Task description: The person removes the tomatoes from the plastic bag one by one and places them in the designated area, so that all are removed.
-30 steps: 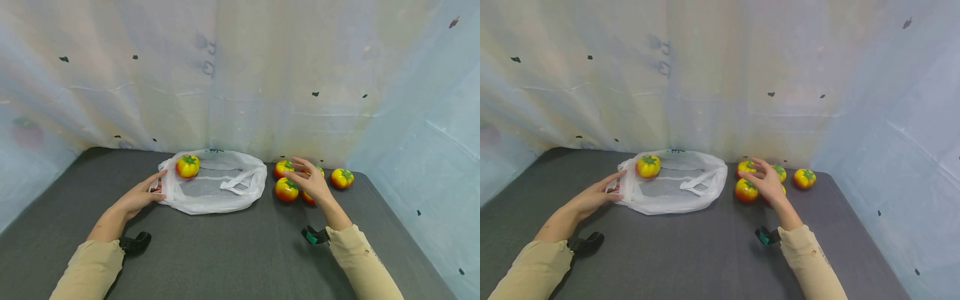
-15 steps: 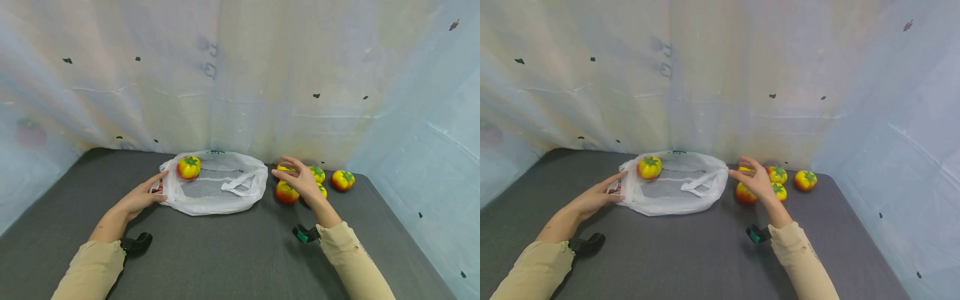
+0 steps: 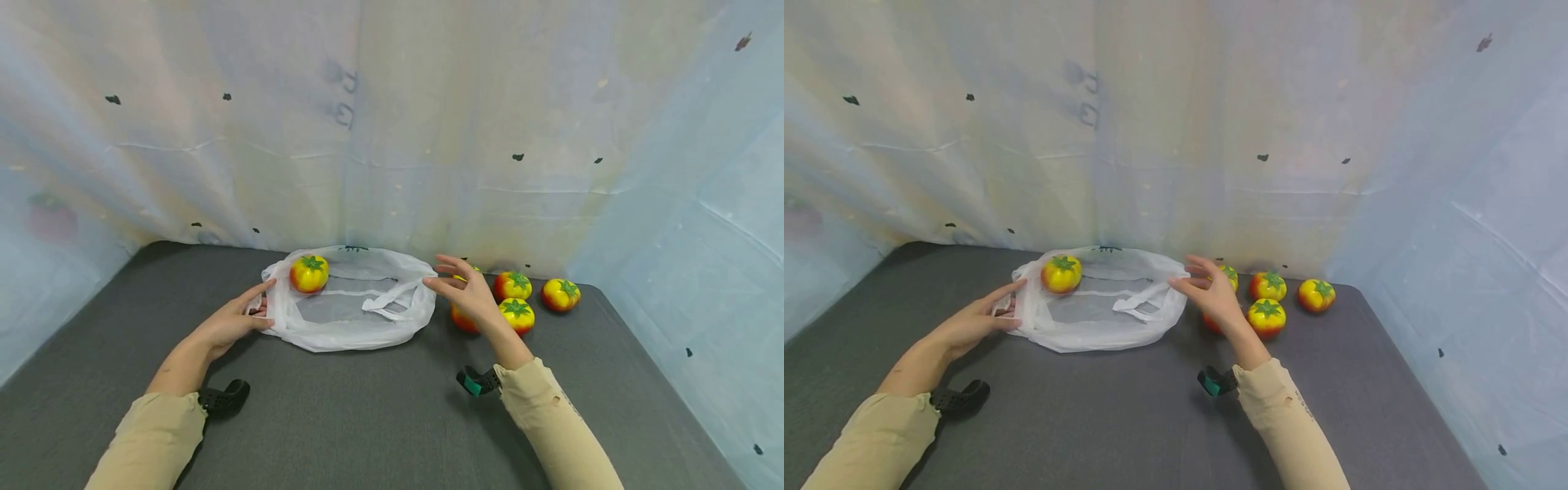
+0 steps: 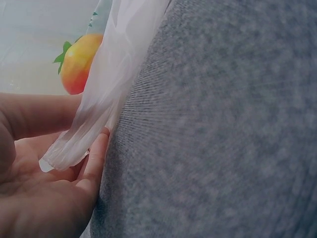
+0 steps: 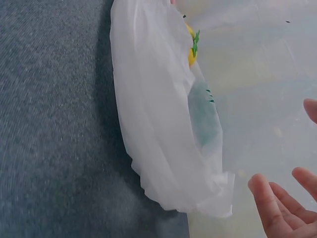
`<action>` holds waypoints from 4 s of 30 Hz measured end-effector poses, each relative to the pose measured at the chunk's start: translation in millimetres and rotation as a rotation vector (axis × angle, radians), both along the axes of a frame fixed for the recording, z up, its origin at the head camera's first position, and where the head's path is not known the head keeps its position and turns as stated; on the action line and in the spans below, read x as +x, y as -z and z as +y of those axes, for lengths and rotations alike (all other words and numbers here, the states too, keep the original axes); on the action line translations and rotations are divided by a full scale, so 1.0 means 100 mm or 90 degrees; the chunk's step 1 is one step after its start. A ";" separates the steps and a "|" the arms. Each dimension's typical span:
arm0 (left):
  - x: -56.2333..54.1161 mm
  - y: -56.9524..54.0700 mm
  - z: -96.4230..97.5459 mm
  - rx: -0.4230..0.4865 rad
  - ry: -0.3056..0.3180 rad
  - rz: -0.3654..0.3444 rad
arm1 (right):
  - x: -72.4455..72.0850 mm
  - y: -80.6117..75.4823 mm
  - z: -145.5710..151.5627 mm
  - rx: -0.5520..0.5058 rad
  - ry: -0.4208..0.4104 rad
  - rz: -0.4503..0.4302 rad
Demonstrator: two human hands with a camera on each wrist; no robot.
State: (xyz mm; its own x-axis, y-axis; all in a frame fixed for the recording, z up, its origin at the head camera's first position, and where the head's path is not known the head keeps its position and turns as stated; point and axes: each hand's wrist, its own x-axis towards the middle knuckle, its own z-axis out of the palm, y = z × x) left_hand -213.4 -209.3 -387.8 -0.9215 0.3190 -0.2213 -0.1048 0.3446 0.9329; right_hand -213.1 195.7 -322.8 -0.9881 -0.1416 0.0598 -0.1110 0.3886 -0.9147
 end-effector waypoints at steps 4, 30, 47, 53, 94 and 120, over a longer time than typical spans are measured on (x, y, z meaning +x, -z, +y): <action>0.00 0.00 0.00 -0.001 -0.004 -0.003 | -0.02 0.01 -0.06 -0.016 -0.017 0.007; 0.00 -0.01 0.01 -0.005 -0.007 -0.006 | -0.18 0.12 -0.50 0.015 -0.046 0.052; -0.01 0.01 -0.01 0.017 -0.005 -0.013 | -0.28 0.23 -0.87 -0.022 -0.049 0.056; -0.02 0.01 -0.01 0.012 -0.018 -0.021 | -0.32 0.25 -1.00 -0.033 -0.044 0.040; 0.02 -0.01 0.03 0.022 -0.017 -0.005 | -0.48 0.38 -1.78 0.013 0.013 -0.041; 0.02 0.00 0.04 0.020 -0.029 -0.010 | -0.54 0.53 -2.04 0.030 0.020 -0.047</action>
State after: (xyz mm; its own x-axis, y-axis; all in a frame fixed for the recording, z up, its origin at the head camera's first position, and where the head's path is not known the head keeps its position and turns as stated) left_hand -211.8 -205.4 -387.4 -0.9318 0.2840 -0.2258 -0.1338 0.3093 0.9415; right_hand -267.4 -7.8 -375.9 -0.9935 -0.1122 -0.0188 -0.0320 0.4340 -0.9003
